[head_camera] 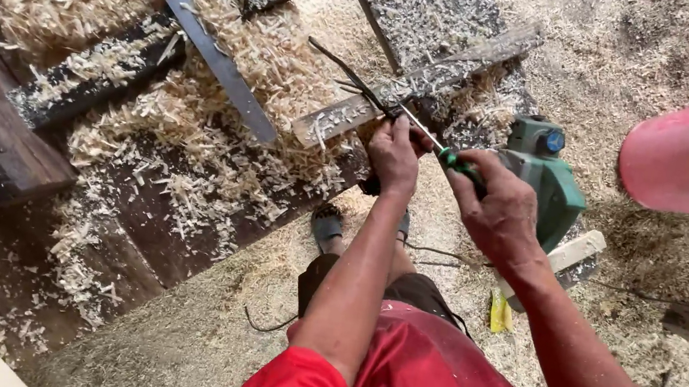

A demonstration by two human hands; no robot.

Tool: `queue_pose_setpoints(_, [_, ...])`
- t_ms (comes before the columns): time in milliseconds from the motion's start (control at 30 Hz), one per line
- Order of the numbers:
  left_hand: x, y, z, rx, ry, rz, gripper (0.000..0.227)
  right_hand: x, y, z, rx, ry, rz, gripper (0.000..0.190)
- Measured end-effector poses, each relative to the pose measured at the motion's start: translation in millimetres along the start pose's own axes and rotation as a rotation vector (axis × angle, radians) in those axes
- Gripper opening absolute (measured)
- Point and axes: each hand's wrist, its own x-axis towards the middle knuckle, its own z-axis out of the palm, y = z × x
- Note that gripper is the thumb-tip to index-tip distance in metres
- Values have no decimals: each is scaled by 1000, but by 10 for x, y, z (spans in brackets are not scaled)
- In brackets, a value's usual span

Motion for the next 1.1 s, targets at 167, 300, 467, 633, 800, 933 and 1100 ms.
queue_pose_setpoints(167, [-57,114,27,-175,-38,-125,22,119,44,2,-81,-109,177,25])
queue_pose_setpoints(300, [-20,46,9,-186,-51,-120,22,126,285,40,28,-92,226,24])
queue_pose_setpoints(467, [18,-155,-23,-73,-71,-64,28,302,271,-7,168,-215,518,19])
queue_pose_setpoints(633, [-99,85,-9,-141,-93,-117,21,468,241,3,229,-242,518,19])
queue_pose_setpoints(800, [-97,150,-36,141,-80,43,28,584,159,86,291,-312,674,18])
queue_pose_setpoints(933, [-136,201,-29,26,-112,-44,26,607,-98,-37,162,-364,606,16])
queue_pose_setpoints(1100, [-143,264,-18,-75,-90,-151,24,791,-15,-259,41,-338,513,21])
